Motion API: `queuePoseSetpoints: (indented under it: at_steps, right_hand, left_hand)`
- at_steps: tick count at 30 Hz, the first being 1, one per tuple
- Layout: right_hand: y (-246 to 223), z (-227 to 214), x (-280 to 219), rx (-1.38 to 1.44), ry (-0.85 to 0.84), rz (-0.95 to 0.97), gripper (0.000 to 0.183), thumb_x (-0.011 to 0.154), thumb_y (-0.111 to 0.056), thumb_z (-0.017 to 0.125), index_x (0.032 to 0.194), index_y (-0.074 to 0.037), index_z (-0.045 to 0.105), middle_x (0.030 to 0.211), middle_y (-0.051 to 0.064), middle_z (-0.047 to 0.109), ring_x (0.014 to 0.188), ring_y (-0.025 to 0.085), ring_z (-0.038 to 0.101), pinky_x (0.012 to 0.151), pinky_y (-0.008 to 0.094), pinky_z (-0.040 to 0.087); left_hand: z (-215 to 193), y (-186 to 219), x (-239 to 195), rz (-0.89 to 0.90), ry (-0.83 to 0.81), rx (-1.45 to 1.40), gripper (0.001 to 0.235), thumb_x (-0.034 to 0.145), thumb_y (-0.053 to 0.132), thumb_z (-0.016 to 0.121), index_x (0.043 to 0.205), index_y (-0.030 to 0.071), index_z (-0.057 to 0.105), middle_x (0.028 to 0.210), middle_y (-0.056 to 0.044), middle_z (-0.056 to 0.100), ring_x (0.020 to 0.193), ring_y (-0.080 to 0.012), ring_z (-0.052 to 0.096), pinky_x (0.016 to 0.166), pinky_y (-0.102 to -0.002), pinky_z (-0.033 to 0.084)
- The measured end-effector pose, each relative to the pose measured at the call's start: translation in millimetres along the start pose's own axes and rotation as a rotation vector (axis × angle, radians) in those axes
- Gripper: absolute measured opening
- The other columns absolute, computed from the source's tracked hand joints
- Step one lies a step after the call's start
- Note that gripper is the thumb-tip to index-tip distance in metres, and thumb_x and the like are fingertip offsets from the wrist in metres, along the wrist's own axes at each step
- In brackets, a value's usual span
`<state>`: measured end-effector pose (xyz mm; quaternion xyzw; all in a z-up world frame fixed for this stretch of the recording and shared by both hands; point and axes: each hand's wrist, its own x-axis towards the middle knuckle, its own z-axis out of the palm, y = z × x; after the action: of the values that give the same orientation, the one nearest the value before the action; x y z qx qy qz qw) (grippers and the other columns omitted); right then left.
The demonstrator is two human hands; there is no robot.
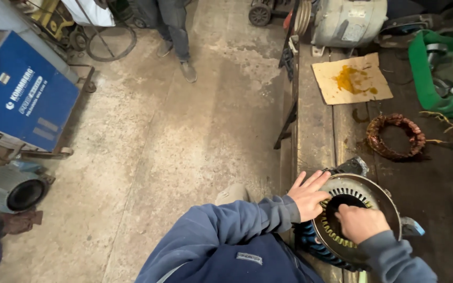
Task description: The recorder is inserting insulation strips and manipulating wires inside an electric motor stator.
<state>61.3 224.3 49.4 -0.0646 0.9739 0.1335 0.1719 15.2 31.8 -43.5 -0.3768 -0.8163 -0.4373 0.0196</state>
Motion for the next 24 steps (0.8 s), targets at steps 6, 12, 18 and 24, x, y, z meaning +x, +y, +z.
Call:
queuePoseSetpoints:
  at_steps: [6, 12, 18, 24]
  right_hand:
    - [-2.5, -19.8, 8.9, 0.022, 0.047, -0.043, 0.026, 0.091, -0.045, 0.059, 0.087, -0.020, 0.068, 0.077, 0.008, 0.075, 0.074, 0.032, 0.074, 0.066, 0.048, 0.058]
    - [-5.6, 18.6, 4.0, -0.004, 0.022, -0.034, 0.028, 0.092, -0.046, 0.057, 0.090, -0.019, 0.067, 0.078, 0.006, 0.076, 0.072, 0.029, 0.076, 0.067, 0.047, 0.059]
    - [-0.9, 2.6, -2.4, 0.002, 0.056, 0.072, 0.029, 0.093, -0.046, 0.057, 0.090, -0.019, 0.068, 0.079, 0.005, 0.076, 0.074, 0.029, 0.075, 0.065, 0.049, 0.059]
    - [-14.0, -0.8, 0.2, -0.048, -0.015, 0.052, 0.025, 0.090, -0.044, 0.059, 0.093, -0.022, 0.070, 0.081, 0.006, 0.076, 0.074, 0.029, 0.075, 0.067, 0.047, 0.059]
  left_hand:
    - [3.1, -7.5, -2.1, -0.009, 0.009, 0.006, 0.040, 0.078, 0.016, 0.064, 0.117, 0.015, 0.073, 0.169, -0.020, 0.033, 0.160, -0.0378, 0.025, 0.126, -0.067, 0.015]
    - [7.3, -4.6, 1.4, 0.037, 0.050, -0.014, 0.039, 0.078, 0.021, 0.067, 0.117, 0.014, 0.072, 0.170, -0.018, 0.032, 0.161, -0.0372, 0.026, 0.127, -0.066, 0.017]
    - [5.7, -5.7, -1.5, -0.009, -0.006, -0.050, 0.042, 0.076, 0.016, 0.066, 0.117, 0.013, 0.072, 0.170, -0.019, 0.028, 0.160, -0.0386, 0.021, 0.126, -0.065, 0.014]
    - [2.0, -2.7, 0.3, -0.040, -0.030, -0.053, 0.040, 0.076, 0.014, 0.065, 0.115, 0.012, 0.073, 0.170, -0.019, 0.030, 0.160, -0.0378, 0.021, 0.127, -0.064, 0.013]
